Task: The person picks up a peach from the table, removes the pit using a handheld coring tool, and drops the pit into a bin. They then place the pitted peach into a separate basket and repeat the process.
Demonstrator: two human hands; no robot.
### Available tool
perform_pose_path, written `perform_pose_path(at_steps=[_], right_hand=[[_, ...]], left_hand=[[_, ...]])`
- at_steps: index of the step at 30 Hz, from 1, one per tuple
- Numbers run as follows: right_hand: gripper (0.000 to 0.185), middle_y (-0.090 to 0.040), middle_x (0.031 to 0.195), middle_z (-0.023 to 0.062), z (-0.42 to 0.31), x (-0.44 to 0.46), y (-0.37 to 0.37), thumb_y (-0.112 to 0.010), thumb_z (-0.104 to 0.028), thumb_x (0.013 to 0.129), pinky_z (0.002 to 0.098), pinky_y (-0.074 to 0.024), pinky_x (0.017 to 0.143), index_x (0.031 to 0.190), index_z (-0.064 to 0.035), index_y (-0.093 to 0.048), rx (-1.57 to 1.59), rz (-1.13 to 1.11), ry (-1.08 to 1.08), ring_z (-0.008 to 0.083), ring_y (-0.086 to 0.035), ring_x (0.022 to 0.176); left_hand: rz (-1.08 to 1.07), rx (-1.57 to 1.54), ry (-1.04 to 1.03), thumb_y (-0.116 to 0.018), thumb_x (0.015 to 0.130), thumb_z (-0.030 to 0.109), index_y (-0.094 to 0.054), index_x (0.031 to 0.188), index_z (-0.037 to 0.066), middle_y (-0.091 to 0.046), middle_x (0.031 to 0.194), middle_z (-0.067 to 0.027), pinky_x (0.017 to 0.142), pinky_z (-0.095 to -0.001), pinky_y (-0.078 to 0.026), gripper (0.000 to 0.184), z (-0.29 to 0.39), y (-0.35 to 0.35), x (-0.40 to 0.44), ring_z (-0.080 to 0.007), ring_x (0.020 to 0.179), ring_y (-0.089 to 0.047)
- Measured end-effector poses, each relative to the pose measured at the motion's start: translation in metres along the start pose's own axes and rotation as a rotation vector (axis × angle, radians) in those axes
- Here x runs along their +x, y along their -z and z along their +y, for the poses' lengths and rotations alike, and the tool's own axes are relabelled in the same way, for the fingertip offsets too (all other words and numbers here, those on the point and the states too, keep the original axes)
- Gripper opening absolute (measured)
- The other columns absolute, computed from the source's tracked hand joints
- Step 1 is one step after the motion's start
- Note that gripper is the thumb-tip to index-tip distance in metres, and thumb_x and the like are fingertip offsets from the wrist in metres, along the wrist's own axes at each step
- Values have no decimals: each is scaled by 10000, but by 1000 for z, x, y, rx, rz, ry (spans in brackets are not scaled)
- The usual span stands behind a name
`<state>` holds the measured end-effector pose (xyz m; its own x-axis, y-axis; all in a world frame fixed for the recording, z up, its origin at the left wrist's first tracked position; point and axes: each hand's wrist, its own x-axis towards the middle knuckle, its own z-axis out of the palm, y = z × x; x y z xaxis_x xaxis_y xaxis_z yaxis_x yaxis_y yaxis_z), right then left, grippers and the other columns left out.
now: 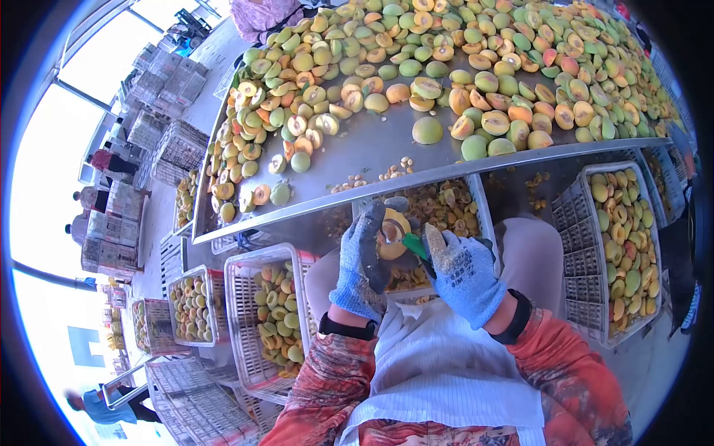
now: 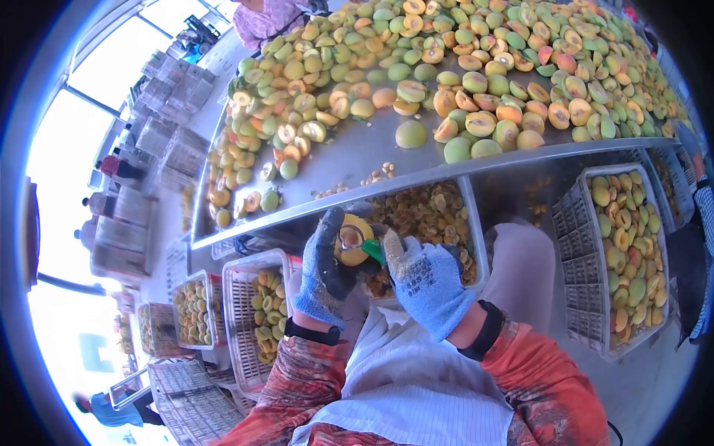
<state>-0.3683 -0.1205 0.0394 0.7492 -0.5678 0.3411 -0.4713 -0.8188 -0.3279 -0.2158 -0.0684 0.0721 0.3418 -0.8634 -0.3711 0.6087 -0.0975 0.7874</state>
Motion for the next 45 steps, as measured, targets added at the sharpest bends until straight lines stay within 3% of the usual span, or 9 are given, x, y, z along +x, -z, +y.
perform_pose_path(at_steps=[7, 16, 18, 23, 28, 38, 42, 43, 45], right_hand=[[464, -590, 829, 168, -16, -22, 11, -618, -151, 725, 387, -464, 582, 1132, 31, -488, -57, -146, 38, 273, -599, 668], [354, -577, 684, 122, -14, -27, 5, -613, -165, 777, 354, -466, 463, 1060, -1, -478, 809, -193, -56, 234, -595, 513], [307, -581, 739, 89, -6, -8, 24, -657, -198, 777, 297, -444, 418, 982, -19, -514, 1261, -778, -466, 165, -578, 508], [297, -554, 697, 60, -7, -7, 24, -645, -204, 779, 242, -425, 410, 970, -23, -508, 1249, -810, -517, 108, -511, 467], [282, -546, 688, 46, -1, -14, 12, -658, -197, 764, 236, -410, 393, 960, -35, -534, 1297, -938, -553, 105, -516, 473], [326, -541, 664, 38, 11, -17, 5, -705, -155, 729, 236, -379, 369, 973, 16, -574, 2047, -889, -656, 105, -483, 427], [251, -532, 696, 21, 12, -3, 26, -684, -162, 772, 204, -384, 359, 931, -24, -548, 2018, -809, -495, 73, -493, 454], [261, -528, 698, 13, 22, -3, 16, -680, -184, 789, 203, -386, 362, 949, -31, -542, 1881, -611, -647, 66, -485, 456], [283, -525, 750, 9, 36, -7, -13, -656, -233, 831, 199, -403, 377, 992, -43, -522, 1507, -374, -863, 57, -480, 490]], left_hand=[[142, 225, -227, -541, 889, 229, -620, 1023, -31, -645, 907, -92, 648, -263, -509, 303, -11, -1, -21, -145, 738, -617], [101, 460, -316, -535, 861, 100, -617, 1025, -52, -660, 916, -112, 680, -242, -496, 238, -8, -1, -29, -136, 749, -613], [78, 420, -256, -533, 858, 95, -620, 1023, -51, -662, 915, -111, 663, -241, -493, 236, -11, 5, -17, -128, 737, -608], [95, 261, -175, -541, 851, 96, -644, 973, -37, -670, 865, -90, 594, -242, -487, 208, -18, 9, -9, -112, 683, -595], [-126, 1075, -73, -582, 830, 127, -668, 905, -28, -650, 743, -59, 553, -223, -471, 192, -11, 28, 12, -107, 616, -573], [-96, 226, 1, -532, 874, 239, -608, 1006, -19, -644, 904, -124, 655, -319, -529, 299, -15, 14, 16, -213, 781, -624], [-25, -354, 119, -493, 892, 342, -545, 1086, 13, -602, 1020, -156, 705, -422, -551, 385, -30, 26, 33, -286, 859, -625], [-153, -119, -245, -495, 894, 334, -537, 1112, 17, -595, 1030, -149, 746, -419, -544, 387, -35, 30, 26, -282, 914, -611], [-40, -255, -162, -503, 888, 332, -522, 1147, 22, -582, 1062, -144, 767, -413, -538, 405, -30, 35, 33, -282, 940, -601]])
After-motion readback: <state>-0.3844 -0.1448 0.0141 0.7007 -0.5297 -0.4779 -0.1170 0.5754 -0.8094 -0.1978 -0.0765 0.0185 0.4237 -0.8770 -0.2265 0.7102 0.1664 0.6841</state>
